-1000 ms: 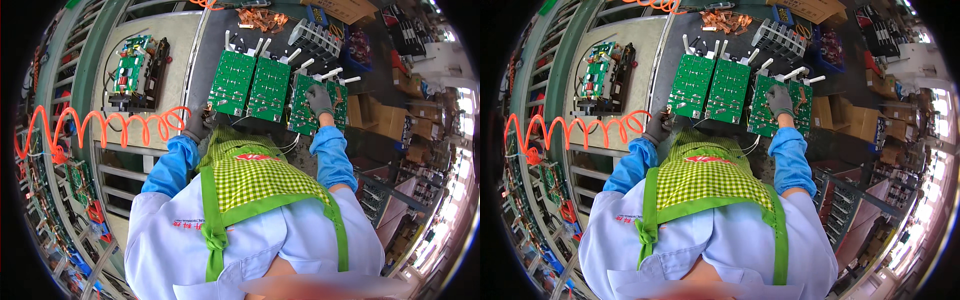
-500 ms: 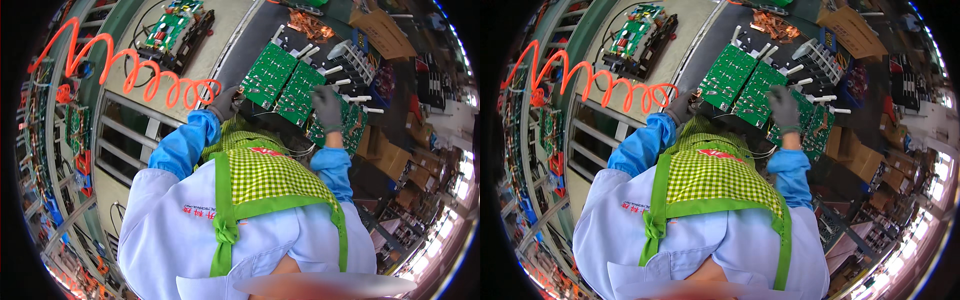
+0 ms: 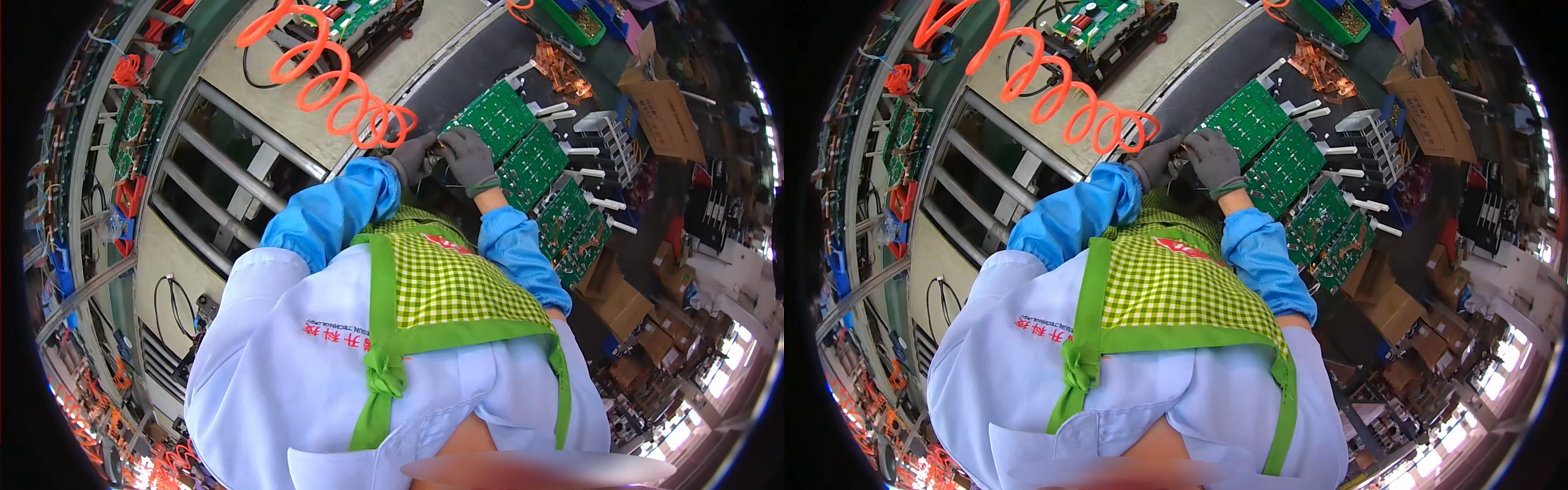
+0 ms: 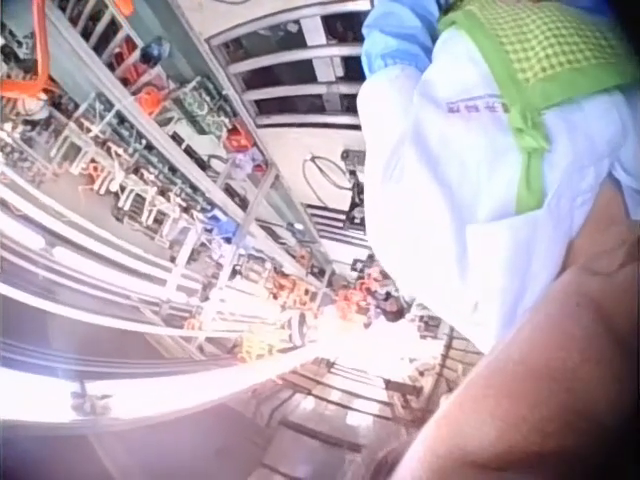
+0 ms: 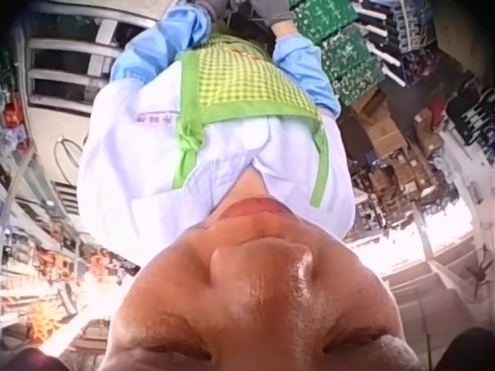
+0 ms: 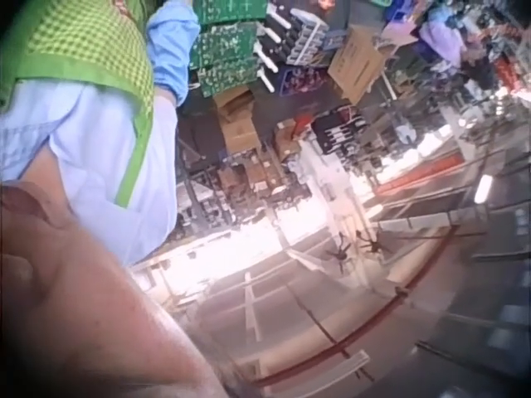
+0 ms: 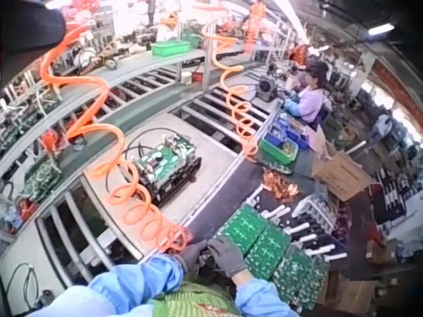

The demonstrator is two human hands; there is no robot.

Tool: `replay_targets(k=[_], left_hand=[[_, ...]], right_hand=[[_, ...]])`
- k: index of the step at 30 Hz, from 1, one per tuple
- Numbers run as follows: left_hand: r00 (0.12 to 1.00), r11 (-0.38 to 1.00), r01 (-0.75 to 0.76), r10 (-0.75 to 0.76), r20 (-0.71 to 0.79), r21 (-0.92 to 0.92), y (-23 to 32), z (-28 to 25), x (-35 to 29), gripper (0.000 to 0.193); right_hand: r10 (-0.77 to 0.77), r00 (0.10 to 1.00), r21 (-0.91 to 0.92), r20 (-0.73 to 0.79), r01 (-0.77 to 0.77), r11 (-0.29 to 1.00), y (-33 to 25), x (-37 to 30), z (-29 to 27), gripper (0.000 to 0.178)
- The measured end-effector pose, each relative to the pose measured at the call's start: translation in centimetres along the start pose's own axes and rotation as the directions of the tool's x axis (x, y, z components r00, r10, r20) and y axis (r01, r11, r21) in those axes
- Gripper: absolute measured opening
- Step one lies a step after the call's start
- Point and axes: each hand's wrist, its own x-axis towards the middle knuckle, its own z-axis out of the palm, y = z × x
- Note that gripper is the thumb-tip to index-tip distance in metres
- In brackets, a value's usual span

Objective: The person assembles components and attaches wires to electronic circuit boards using an electric screwdriver.

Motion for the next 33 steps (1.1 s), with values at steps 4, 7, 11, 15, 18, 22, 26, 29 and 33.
replay_targets(k=[4,7,11,15,18,22,26,29,33], left_hand=[[1.0,0.999,-0.021,0.021,0.017,0.042,0.2,-0.2,0.5,0.027],[1.0,0.999,-0.002,0.002,-0.009,0.041,0.4,0.2,0.1,0.028],[1.0,1.0,0.022,-0.021,-0.007,0.023,0.6,0.4,-0.6,0.027],[0.999,0.998,0.035,-0.034,-0.018,0.058,0.3,0.8,-0.6,0.024],[0.993,0.959,-0.106,0.086,0.086,0.262,0.4,1.0,-0.3,0.021],[0.999,0.998,0.042,-0.043,0.017,0.04,0.3,-1.0,1.4,0.024],[0.993,0.995,0.097,-0.095,0.063,-0.029,1.8,-0.3,-0.6,0.018],[0.995,0.995,0.095,-0.095,0.011,-0.021,2.0,1.3,-0.8,0.019],[0.997,0.954,-0.073,0.076,0.003,0.292,1.4,1.5,-0.7,0.021]], right_hand=[[0.058,0.998,0.078,-0.009,-0.057,0.995,0.4,0.4,0.1,0.013],[0.143,0.986,0.149,0.088,-0.155,0.977,0.9,1.1,0.2,0.011],[0.251,0.961,0.143,0.119,-0.266,0.953,0.6,1.4,0.2,0.014],[0.237,0.962,0.088,0.134,-0.25,0.964,1.1,1.0,-0.2,0.016],[0.161,0.987,0.127,0.018,-0.162,0.979,0.2,-0.4,-1.5,0.02],[0.308,0.949,0.21,-0.069,-0.288,0.934,-1.6,-4.6,-6.0,0.019],[0.441,0.867,0.111,-0.234,-0.427,0.897,1.2,-12.2,-9.6,0.018],[0.537,0.751,0.004,-0.384,-0.58,0.814,4.5,-17.7,-12.4,0.016],[0.606,0.681,-0.016,-0.411,-0.67,0.742,7.7,-20.4,-15.8,0.016]])
